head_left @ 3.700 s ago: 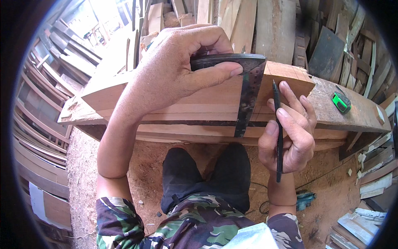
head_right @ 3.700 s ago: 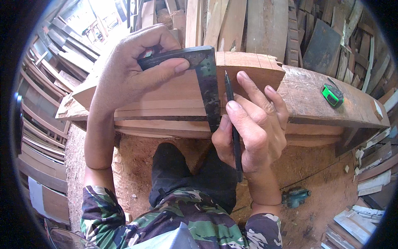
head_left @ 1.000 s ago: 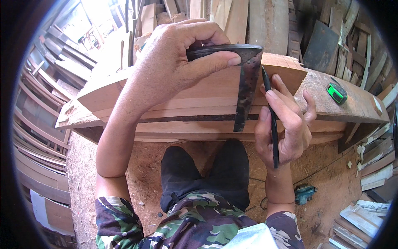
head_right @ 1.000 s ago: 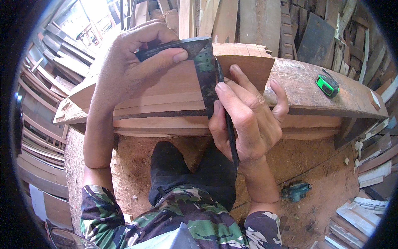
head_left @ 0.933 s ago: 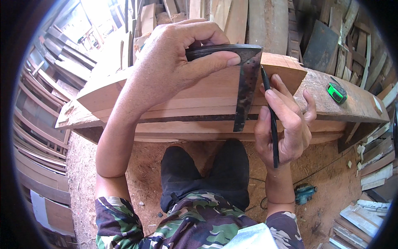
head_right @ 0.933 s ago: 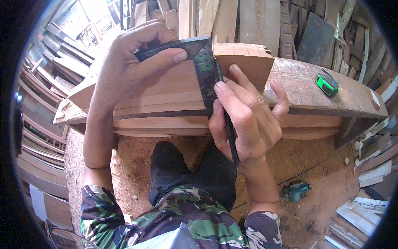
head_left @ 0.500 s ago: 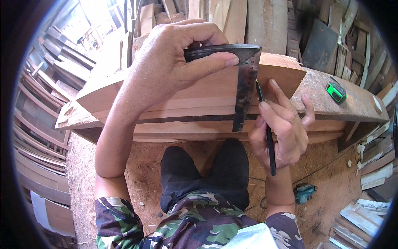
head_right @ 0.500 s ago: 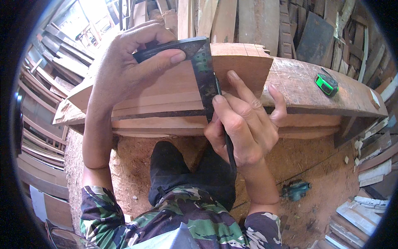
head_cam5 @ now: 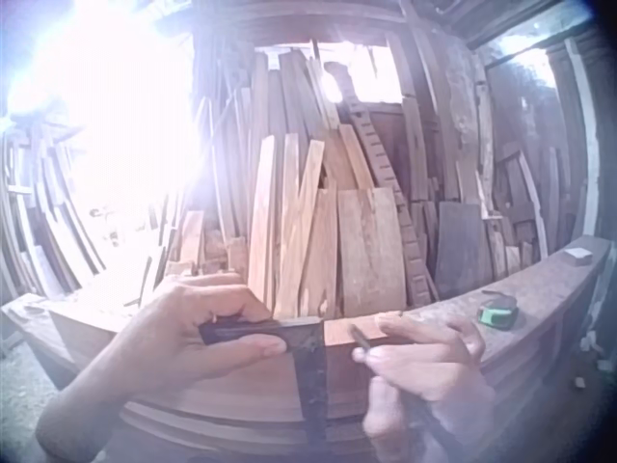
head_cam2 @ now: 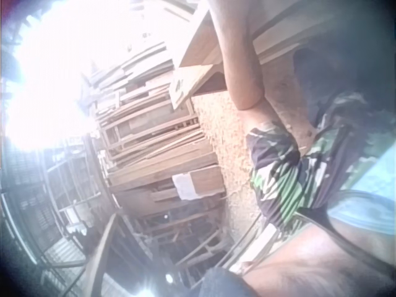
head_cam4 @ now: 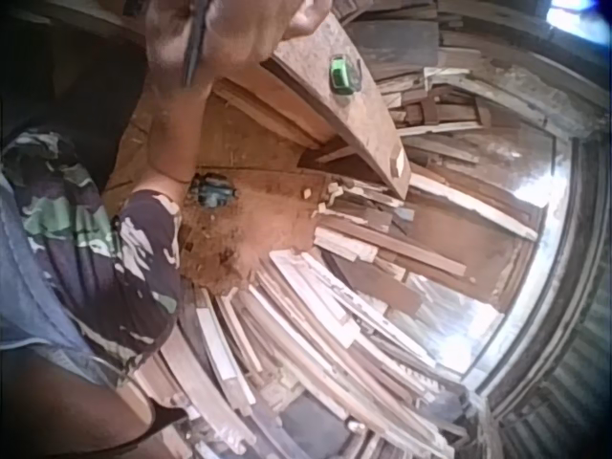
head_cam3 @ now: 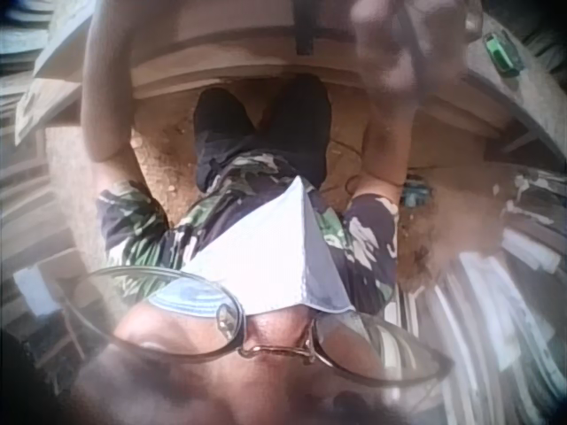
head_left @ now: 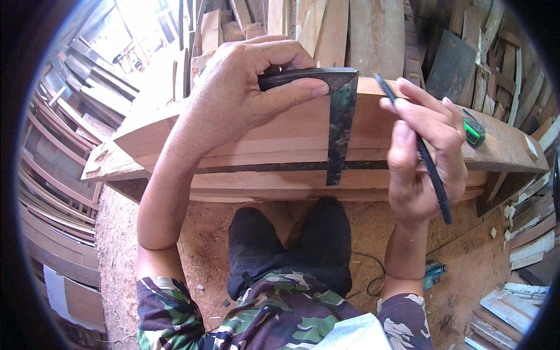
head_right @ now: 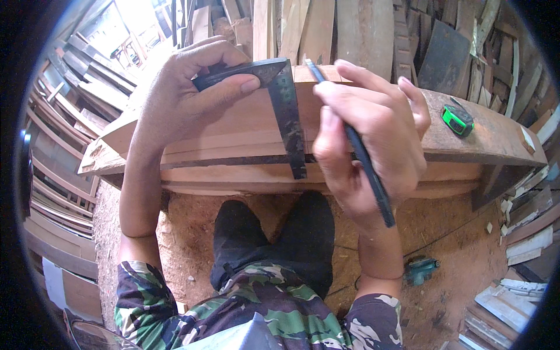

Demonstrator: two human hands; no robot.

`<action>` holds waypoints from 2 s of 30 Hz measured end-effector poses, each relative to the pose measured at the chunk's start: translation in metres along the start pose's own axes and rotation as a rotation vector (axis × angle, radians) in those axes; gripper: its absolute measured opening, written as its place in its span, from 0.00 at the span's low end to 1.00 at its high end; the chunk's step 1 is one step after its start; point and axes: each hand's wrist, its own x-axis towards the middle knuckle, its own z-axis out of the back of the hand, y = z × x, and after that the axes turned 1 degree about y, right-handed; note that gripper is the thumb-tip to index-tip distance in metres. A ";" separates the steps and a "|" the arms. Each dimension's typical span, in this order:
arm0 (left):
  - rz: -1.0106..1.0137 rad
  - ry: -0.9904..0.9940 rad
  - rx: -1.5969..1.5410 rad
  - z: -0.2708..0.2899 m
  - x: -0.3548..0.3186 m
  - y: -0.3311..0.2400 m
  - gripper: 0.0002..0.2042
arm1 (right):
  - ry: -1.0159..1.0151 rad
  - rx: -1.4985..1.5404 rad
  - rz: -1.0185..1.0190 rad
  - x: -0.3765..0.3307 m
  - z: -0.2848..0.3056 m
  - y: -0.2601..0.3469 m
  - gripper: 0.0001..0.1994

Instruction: The person marks guide lines on wooden planks using a square ruler and a pen. They position the ruler against the wood edges to draw straight lines on multiple pieces of wood.

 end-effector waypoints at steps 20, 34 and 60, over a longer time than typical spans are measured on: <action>-0.175 0.044 0.043 -0.024 0.029 -0.016 0.14 | -0.101 0.123 -0.168 -0.039 0.009 -0.013 0.12; -0.157 0.062 0.065 -0.023 0.027 -0.015 0.13 | -0.074 0.037 -0.075 -0.038 0.010 -0.017 0.13; -0.190 0.059 0.039 -0.024 0.028 -0.012 0.12 | -0.028 -0.161 -0.021 -0.043 0.003 -0.012 0.13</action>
